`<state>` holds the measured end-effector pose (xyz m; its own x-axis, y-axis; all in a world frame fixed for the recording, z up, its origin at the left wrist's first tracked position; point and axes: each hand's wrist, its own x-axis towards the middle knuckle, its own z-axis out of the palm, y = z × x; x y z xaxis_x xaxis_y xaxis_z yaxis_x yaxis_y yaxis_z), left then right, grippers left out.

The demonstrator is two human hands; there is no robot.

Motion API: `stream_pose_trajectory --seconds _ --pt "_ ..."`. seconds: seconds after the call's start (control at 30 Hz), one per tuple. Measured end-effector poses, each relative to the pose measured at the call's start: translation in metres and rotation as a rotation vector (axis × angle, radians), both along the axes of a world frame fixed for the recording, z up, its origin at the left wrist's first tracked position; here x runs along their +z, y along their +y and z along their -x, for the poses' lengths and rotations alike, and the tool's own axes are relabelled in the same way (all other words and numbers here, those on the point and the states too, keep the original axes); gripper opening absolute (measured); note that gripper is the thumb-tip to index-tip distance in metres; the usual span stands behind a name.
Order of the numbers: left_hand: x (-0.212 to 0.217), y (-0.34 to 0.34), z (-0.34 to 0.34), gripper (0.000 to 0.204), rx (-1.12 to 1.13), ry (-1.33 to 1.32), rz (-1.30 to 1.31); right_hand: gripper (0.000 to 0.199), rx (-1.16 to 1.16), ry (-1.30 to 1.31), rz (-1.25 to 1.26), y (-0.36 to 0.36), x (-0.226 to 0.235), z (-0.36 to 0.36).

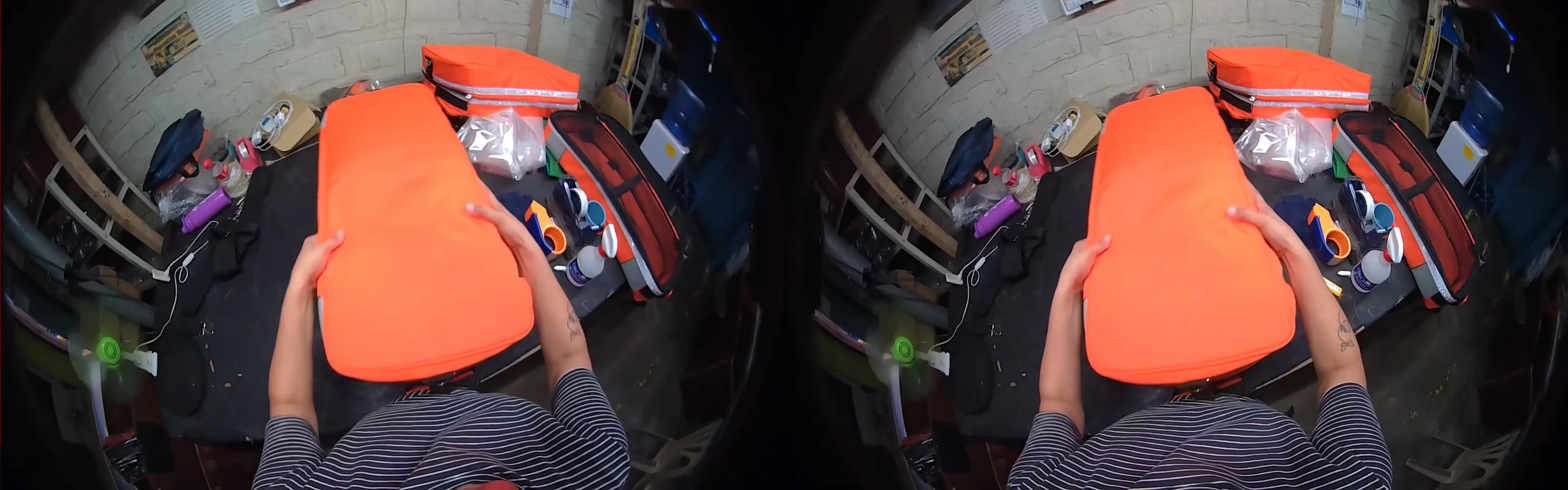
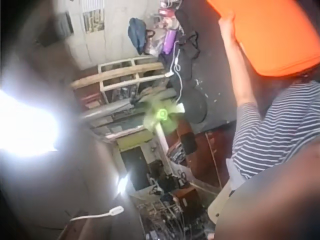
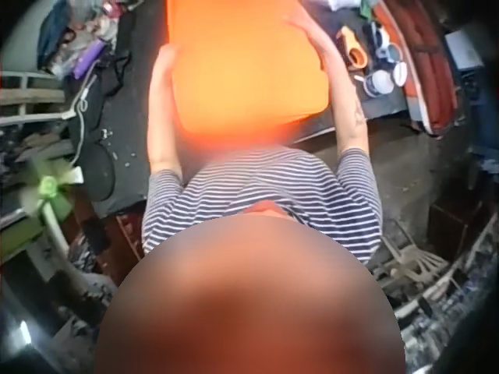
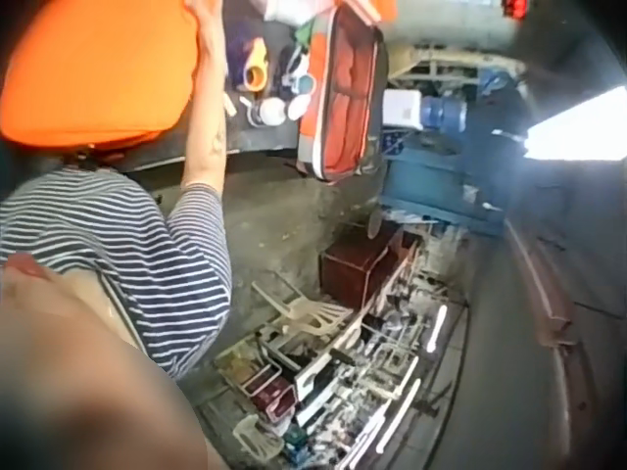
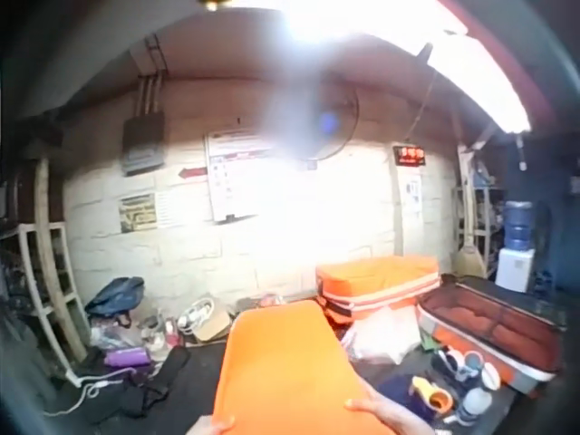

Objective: Inspecting, cleaning, and attaching straps to orange trauma bags.

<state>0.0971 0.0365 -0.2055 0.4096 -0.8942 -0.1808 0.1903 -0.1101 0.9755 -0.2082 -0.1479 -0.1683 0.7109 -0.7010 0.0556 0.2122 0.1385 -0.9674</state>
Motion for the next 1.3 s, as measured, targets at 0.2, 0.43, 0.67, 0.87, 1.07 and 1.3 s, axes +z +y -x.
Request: stream_pose_trajectory --seconds 0.2,0.43,0.67,0.87,1.07,1.3 --pt "0.009 0.013 -0.01 0.038 -0.072 -0.004 -0.074 0.088 -0.061 0.211 0.099 -0.017 -0.013 0.004" --pt "0.044 -0.017 -0.022 0.062 0.048 -0.255 -0.435 0.071 0.02 0.542 -0.077 -0.109 -0.014 -0.024" --pt "0.022 -0.059 -0.039 0.065 -0.055 -0.233 -0.322 0.073 -0.038 0.668 0.205 -0.154 -0.043 -0.07" --pt "0.022 -0.044 -0.047 0.051 -0.084 -0.325 -0.31 0.073 -0.129 0.803 0.049 -0.161 -0.007 -0.065" --pt "0.018 -0.05 -0.052 0.049 -0.225 -0.183 -0.189 0.052 0.155 0.282 -0.052 -0.185 -0.042 -0.059" --pt "0.027 -0.029 -0.059 0.056 0.013 -0.535 -0.325 0.037 -0.314 0.448 0.619 -0.134 -0.071 0.004"
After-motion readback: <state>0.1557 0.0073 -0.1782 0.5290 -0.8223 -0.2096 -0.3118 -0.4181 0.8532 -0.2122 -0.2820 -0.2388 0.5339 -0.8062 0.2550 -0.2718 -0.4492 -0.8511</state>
